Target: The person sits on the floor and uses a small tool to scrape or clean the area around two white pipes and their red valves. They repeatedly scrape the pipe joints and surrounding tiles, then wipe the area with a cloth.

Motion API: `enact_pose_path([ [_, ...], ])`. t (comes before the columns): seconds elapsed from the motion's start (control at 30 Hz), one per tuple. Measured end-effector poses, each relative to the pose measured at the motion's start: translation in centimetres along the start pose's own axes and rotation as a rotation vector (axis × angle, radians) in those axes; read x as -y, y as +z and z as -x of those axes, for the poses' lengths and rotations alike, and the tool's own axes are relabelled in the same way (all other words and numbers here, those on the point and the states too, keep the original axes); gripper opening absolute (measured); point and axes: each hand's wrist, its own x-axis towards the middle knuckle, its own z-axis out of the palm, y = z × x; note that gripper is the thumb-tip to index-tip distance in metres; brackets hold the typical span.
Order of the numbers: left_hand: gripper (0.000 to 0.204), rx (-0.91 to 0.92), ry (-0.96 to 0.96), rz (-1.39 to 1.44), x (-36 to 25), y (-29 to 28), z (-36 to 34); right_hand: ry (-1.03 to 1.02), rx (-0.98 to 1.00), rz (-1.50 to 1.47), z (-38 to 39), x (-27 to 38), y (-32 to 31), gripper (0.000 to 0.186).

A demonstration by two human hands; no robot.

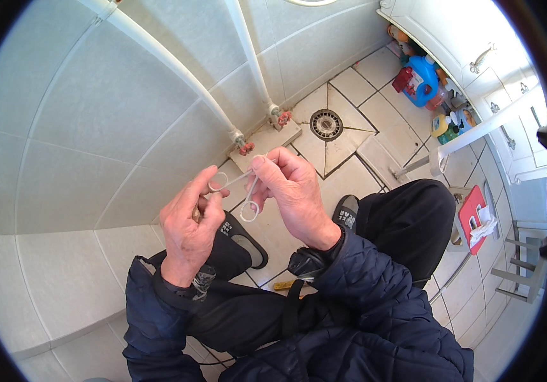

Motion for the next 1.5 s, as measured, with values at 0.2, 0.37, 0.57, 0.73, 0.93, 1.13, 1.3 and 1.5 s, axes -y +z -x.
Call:
enact_pose_path([
  [0.2,0.034,-0.020,-0.037,0.060,-0.1,0.2,0.0,0.017,0.033,-0.178,0.3,-0.2,0.6,0.018],
  [0.37,0.033,-0.034,-0.053,0.030,-0.2,0.3,0.0,-0.097,0.060,-0.022,0.5,-0.7,1.0,0.016],
  [0.57,0.034,0.027,-0.006,0.012,0.1,0.0,-0.1,-0.123,0.084,0.079,0.1,0.1,0.3,0.016],
  [0.73,0.035,0.020,0.019,-0.011,0.2,0.3,0.2,-0.009,0.039,0.030,0.3,0.5,0.4,0.018],
  [0.93,0.033,0.053,0.073,-0.145,-0.3,0.1,0.1,0.046,0.057,-0.024,-0.2,0.5,-0.3,0.019],
  [1.13,0.023,0.083,-0.083,0.041,-0.7,0.2,0.2,-0.069,0.033,0.254,-0.1,0.6,-0.6,0.015],
  [1.3,0.017,0.082,-0.243,0.095,-0.2,0.4,-0.2,-0.517,0.115,0.692,-0.2,0.1,-0.1,0.012],
  [1.5,0.015,0.147,-0.122,-0.139,0.1,0.0,-0.1,-0.720,0.149,0.929,-0.4,-0.4,-0.2,0.013],
])
